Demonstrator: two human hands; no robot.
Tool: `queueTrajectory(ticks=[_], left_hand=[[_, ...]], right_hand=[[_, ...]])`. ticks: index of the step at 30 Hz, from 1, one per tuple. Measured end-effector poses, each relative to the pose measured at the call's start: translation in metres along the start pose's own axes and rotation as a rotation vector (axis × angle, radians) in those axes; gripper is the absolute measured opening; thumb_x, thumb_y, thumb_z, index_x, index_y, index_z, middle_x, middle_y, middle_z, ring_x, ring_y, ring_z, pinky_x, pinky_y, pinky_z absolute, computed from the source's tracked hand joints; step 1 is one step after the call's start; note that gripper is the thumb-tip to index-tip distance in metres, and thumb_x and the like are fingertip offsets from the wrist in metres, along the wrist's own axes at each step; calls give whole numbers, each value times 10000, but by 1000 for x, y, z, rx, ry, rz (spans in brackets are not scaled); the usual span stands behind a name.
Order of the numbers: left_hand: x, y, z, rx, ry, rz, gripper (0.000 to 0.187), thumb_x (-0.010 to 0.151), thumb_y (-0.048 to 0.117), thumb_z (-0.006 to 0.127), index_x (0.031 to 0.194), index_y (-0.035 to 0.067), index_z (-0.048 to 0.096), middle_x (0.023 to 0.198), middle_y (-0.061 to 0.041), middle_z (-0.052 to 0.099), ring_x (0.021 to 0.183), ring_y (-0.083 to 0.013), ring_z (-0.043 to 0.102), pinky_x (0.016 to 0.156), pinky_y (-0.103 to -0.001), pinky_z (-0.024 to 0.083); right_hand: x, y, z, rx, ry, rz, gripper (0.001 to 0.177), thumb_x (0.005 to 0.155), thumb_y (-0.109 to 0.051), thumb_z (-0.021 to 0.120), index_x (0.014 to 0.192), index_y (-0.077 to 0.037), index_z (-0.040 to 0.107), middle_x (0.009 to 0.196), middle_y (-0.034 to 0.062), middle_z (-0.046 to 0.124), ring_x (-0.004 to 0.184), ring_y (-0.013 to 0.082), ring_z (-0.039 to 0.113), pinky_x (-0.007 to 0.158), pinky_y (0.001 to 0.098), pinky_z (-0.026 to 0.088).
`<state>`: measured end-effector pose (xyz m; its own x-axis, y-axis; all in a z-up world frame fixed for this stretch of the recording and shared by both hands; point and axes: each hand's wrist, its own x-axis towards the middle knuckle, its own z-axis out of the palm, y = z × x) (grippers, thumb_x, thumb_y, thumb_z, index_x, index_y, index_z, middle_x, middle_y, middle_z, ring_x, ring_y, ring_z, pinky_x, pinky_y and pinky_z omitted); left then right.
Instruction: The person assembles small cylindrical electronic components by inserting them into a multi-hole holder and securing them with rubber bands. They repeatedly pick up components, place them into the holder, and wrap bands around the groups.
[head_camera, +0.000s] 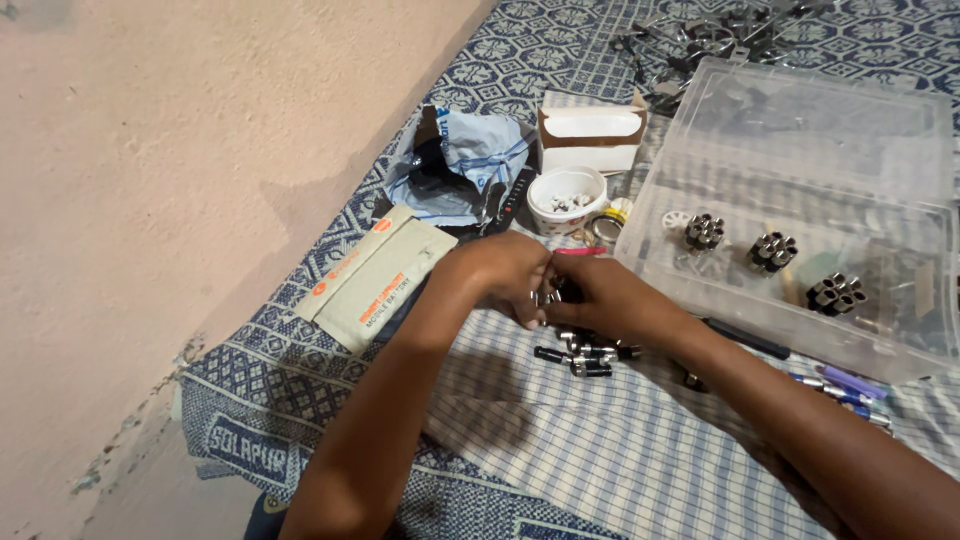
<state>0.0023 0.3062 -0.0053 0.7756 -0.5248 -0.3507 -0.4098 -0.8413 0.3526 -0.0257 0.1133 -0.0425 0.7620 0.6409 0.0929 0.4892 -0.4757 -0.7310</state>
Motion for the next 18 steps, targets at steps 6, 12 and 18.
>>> queueTrajectory(ticks=[6,12,18], left_hand=[[-11,9,-6,-159,-25,-54,379,610,63,936,855,-4,655,802,-67,733,726,-154,747,602,-312,603],[-21,18,-11,-389,-52,-154,437,669,-4,868,1029,34,624,823,-32,729,681,-138,729,542,-277,608],[-18,18,-10,-423,-127,-187,403,689,-18,840,1036,-1,635,816,-95,768,632,-147,721,534,-277,607]], right_hand=[[2,1,1,50,-36,99,473,795,-238,817,1200,-84,627,995,70,768,900,172,725,811,337,567],[2,7,3,49,-10,118,435,814,-223,801,1173,-81,600,941,77,745,871,180,724,794,350,574],[1,7,3,43,6,72,441,825,-211,793,1193,-87,584,927,96,737,868,210,727,781,364,561]])
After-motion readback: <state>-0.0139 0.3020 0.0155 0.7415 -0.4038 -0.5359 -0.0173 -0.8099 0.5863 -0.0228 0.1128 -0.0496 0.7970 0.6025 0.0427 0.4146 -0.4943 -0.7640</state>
